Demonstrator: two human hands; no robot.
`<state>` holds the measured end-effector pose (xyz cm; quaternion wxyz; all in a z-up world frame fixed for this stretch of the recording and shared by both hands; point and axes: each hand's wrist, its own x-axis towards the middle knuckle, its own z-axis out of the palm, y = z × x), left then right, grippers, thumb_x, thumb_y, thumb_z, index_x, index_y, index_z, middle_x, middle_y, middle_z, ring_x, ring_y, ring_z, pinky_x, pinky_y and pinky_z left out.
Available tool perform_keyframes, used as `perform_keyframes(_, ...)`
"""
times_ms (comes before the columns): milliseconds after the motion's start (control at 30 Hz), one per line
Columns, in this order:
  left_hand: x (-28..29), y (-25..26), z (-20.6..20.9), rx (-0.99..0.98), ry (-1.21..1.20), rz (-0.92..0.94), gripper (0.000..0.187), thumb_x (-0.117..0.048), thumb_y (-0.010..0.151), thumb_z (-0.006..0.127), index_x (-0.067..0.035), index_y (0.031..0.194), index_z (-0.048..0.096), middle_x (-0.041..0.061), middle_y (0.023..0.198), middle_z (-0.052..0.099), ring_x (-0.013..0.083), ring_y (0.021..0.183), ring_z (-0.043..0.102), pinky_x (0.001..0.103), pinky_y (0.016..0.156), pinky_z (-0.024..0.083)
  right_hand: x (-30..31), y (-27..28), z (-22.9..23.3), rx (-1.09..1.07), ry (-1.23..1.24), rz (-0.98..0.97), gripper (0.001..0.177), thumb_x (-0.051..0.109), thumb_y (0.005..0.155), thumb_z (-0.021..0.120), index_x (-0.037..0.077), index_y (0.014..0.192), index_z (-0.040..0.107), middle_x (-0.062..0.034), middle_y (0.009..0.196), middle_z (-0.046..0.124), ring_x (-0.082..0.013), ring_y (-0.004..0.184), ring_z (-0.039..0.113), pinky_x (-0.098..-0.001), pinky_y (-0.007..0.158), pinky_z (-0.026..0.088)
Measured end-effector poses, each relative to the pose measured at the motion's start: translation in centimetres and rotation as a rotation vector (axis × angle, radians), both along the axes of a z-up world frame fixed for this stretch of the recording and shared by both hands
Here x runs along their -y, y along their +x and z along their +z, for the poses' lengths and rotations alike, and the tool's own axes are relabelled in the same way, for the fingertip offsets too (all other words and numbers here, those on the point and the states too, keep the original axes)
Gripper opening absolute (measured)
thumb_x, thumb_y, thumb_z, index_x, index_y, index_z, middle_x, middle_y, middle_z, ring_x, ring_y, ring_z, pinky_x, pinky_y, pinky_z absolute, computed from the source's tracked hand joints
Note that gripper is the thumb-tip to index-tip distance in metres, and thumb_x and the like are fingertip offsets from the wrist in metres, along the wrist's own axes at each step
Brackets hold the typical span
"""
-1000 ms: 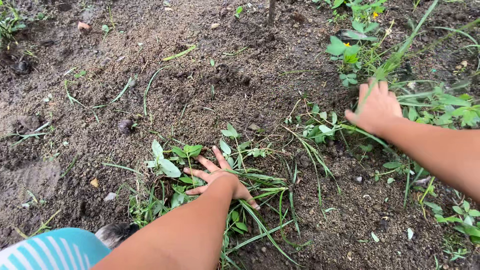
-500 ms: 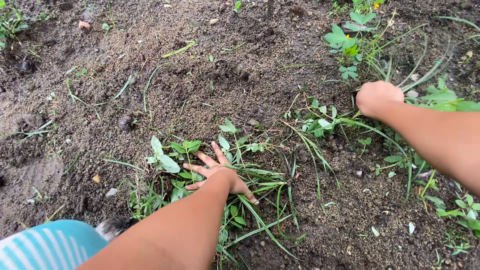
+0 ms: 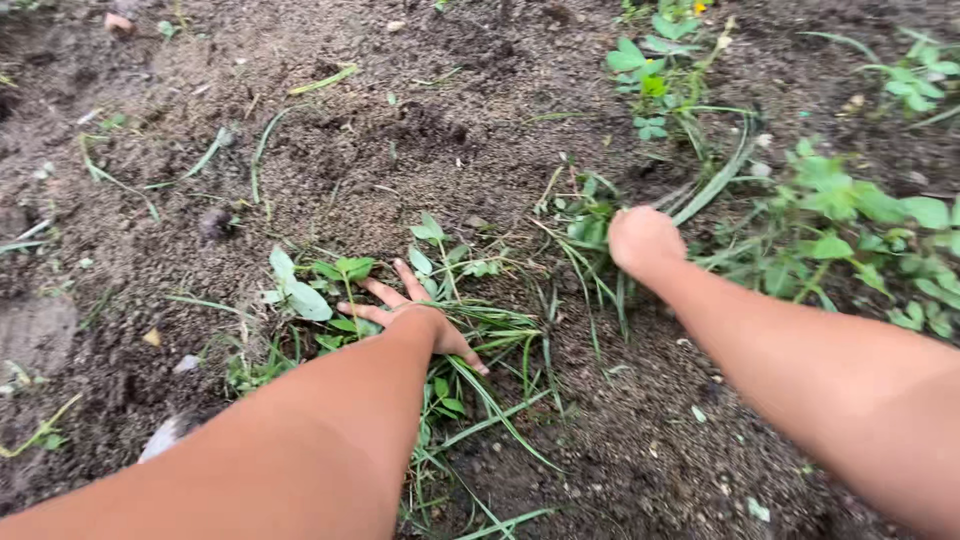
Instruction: The person kneels in a garden bed and pulls weeds by hand, gathering them into a pile. They continue to remove unwanted plants from the soil and arrange the collected weeds on the ground.
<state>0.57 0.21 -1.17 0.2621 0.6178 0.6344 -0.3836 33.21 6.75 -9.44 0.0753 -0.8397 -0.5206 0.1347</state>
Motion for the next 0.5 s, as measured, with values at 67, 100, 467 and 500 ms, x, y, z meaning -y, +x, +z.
perform_keyframes(67,-0.2,-0.4,-0.4,0.003,0.04,0.097,0.178,-0.085,0.047,0.089,-0.013,0.16,-0.029,0.032,0.163,-0.029,0.0647,0.146,-0.019,0.088,0.104,0.007,1.0,-1.9,1.5,-0.046,-0.024,-0.098,0.051,0.04,0.098,0.046,-0.003,0.107,0.072,-0.03,0.115,0.069,-0.0476,0.11,0.066,-0.0548,0.097,0.052)
perform_keyframes(100,-0.2,-0.6,-0.5,0.004,0.057,0.146,0.185,-0.085,0.047,0.091,-0.013,0.162,-0.035,0.036,0.162,-0.025,0.0653,0.146,-0.018,0.086,0.104,0.005,1.8,-3.3,2.6,-0.058,-0.017,-0.042,0.053,0.041,0.099,0.046,-0.004,0.107,0.073,-0.0311,0.115,0.069,-0.0473,0.11,0.067,-0.0539,0.097,0.052)
perform_keyframes(467,4.0,-4.2,-3.2,0.654,0.946,0.868,0.069,-0.035,0.078,0.078,-0.019,0.139,0.05,0.012,0.154,0.036,0.033,0.147,0.029,0.066,0.116,0.023,7.2,-15.3,11.0,-0.684,-0.058,0.197,0.054,0.047,0.081,0.072,0.016,0.125,0.068,-0.0103,0.119,0.073,-0.0245,0.075,0.078,-0.0414,0.064,0.064)
perform_keyframes(500,4.6,-3.6,-3.5,0.658,1.076,0.985,0.052,-0.028,0.082,0.073,-0.017,0.131,0.058,0.011,0.147,0.046,0.0309,0.144,0.038,0.062,0.116,0.027,6.7,-13.4,10.7,-0.517,0.155,0.126,0.041,0.043,0.085,0.072,0.011,0.111,0.075,-0.0149,0.102,0.077,-0.0238,0.072,0.077,-0.039,0.07,0.063)
